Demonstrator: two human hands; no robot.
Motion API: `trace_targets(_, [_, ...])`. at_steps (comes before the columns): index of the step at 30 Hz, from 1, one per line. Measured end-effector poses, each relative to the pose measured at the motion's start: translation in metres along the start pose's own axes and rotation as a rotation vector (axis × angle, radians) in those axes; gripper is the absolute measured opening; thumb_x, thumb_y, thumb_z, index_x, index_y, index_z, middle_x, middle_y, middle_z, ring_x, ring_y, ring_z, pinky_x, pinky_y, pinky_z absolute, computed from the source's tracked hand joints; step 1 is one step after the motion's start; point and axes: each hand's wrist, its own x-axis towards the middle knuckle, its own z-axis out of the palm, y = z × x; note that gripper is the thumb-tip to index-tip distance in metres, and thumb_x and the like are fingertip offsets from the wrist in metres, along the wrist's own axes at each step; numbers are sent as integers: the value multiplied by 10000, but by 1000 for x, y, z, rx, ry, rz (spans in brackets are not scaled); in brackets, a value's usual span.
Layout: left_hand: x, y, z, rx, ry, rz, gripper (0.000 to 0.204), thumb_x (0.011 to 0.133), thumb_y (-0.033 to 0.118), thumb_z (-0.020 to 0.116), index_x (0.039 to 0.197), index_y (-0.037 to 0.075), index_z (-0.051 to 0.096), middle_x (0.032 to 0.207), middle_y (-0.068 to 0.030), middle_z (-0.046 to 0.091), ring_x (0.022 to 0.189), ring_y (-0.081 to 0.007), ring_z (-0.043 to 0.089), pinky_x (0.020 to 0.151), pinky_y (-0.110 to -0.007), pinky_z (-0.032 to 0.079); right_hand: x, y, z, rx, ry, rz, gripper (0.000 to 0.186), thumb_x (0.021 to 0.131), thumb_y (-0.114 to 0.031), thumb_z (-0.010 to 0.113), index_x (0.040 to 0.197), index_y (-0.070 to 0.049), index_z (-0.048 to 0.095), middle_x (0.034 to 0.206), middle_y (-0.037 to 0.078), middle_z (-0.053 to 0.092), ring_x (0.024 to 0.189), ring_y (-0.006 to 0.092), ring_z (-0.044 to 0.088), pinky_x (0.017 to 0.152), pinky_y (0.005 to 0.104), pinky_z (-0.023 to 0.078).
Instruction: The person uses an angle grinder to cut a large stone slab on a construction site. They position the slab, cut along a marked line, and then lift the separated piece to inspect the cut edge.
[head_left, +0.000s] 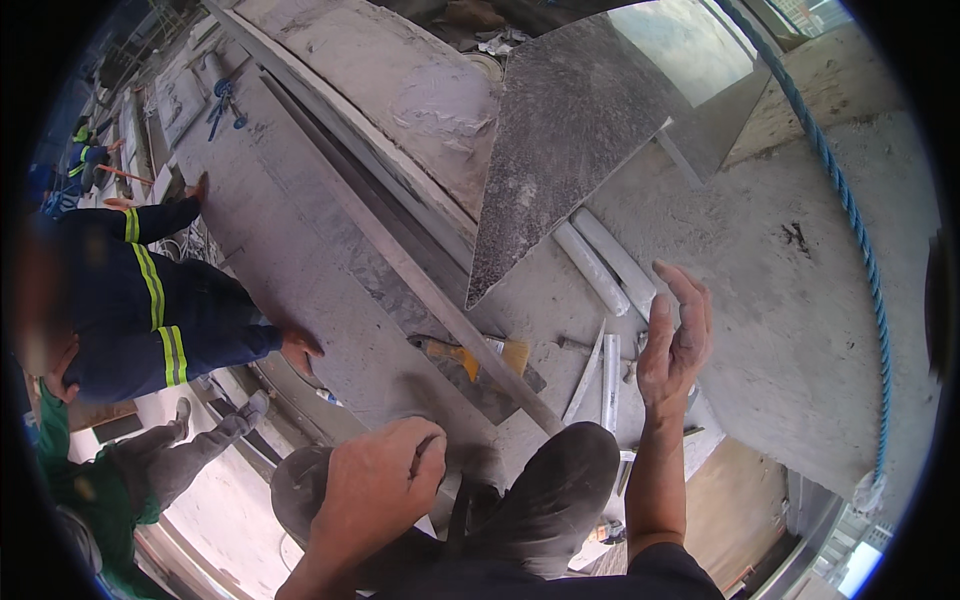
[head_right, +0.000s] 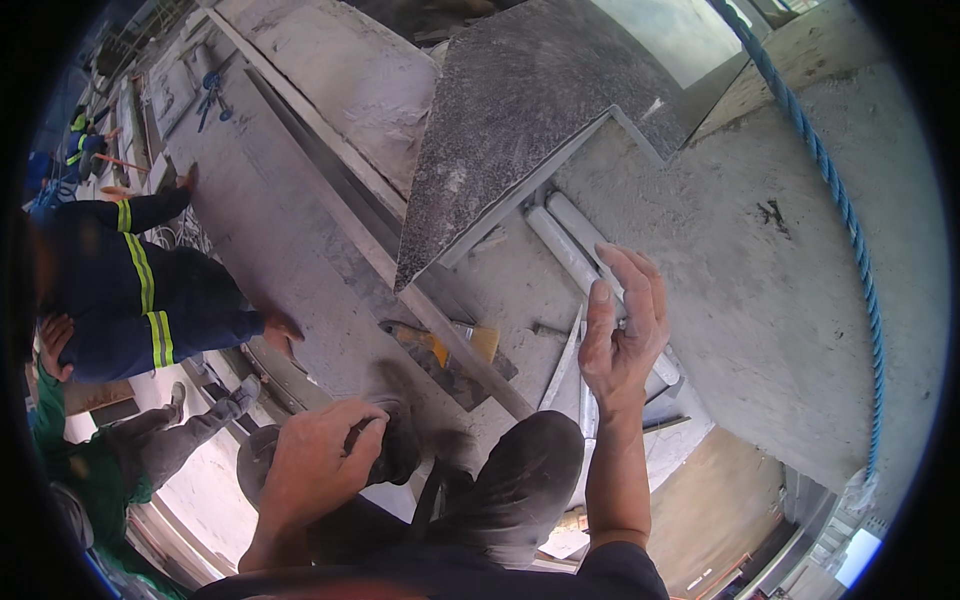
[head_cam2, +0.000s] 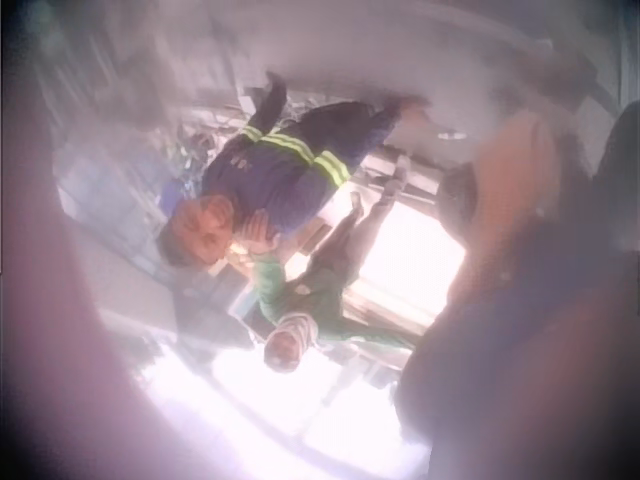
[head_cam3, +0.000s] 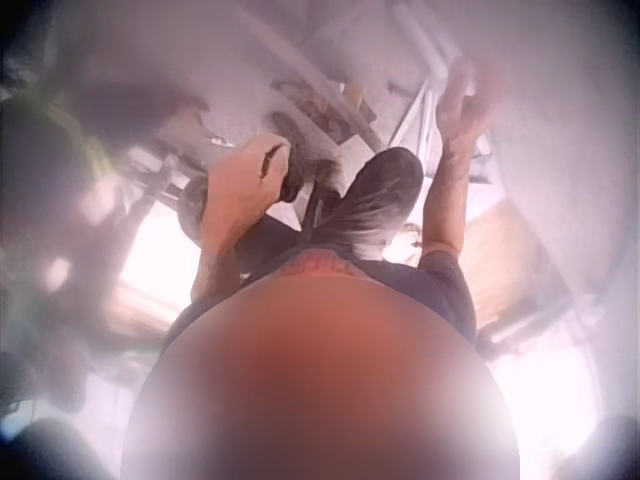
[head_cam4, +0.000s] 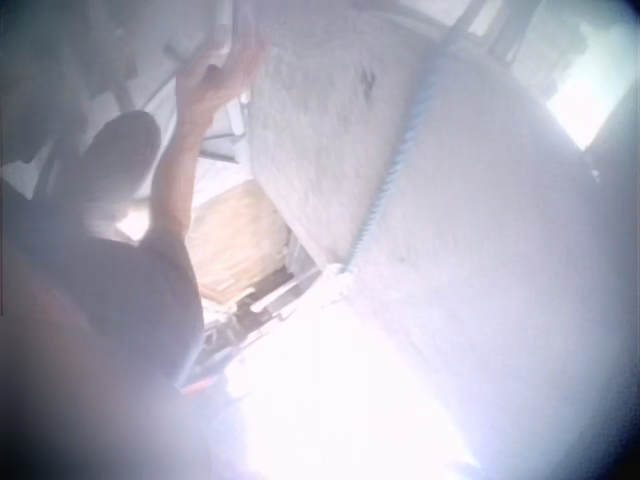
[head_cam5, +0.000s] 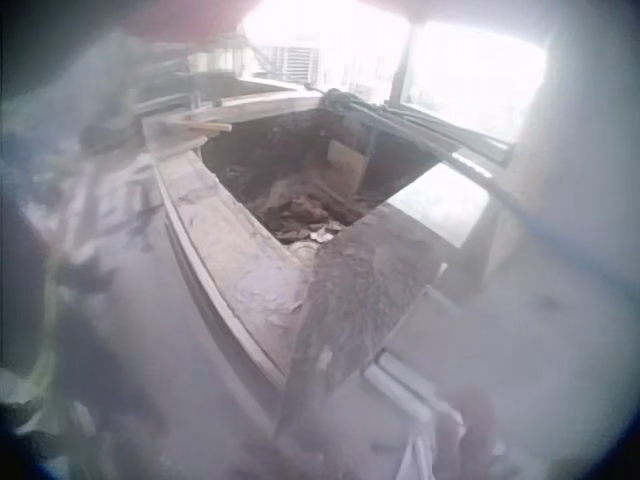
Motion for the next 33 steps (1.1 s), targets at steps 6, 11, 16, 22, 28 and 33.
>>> trace_targets(6, [20, -27, -16, -62, 146, 75, 214, 983, 160, 717, 1123, 3, 751, 1000, -200, 778, 796, -362, 756, 720, -430, 577, 40, -48, 23, -56, -411, -498, 482, 1084, -278, 471, 1454, -52, 681, 1503, 129, 665, 1467, 323, 568, 1317, 539, 250])
trace_targets(11, [27, -28, -30, -12, 256, 83, 218, 965, 117, 712, 1115, -38, 740, 975, -215, 778, 826, -339, 768, 780, -391, 580, 95, -44, 57, -188, -516, -532, 535, 1088, -247, 420, 1560, -46, 572, 1656, 116, 527, 1581, 300, 426, 1339, 546, 225])
trace_targets(16, [33, -21, -20, -63, 264, 168, 236, 975, 126, 706, 1141, -38, 740, 954, -206, 775, 807, -307, 768, 753, -370, 579, 186, -6, 86, -386, -405, -502, 566, 1121, -268, 341, 1612, -32, 492, 1701, 141, 456, 1611, 324, 354, 1352, 517, 221])
trace_targets(22, [41, -31, -22, -216, 290, 114, 296, 1070, 219, 653, 1170, -45, 743, 953, -153, 777, 788, -202, 746, 763, -328, 573, 73, -64, 43, -181, -529, -540, 562, 1053, -238, 469, 1553, 5, 542, 1671, 183, 483, 1606, 312, 373, 1355, 525, 200])
trace_targets(28, [81, 8, -7, -400, 274, 136, 427, 1130, 323, 536, 1220, -44, 737, 988, -152, 795, 742, -206, 737, 742, -360, 566, -83, -77, -55, 168, -581, -71, 361, 1071, -197, 519, 1198, 19, 779, 1337, 194, 746, 1328, 357, 662, 1154, 483, 472])
trace_targets(33, [107, 33, -2, -364, 201, 68, 461, 1116, 335, 540, 1233, -73, 720, 993, -169, 796, 732, -196, 747, 748, -365, 575, -174, -8, -99, -2, -274, 533, 466, 1152, -289, 466, 1115, 54, 780, 1025, 281, 774, 953, 401, 774, 877, 449, 586])
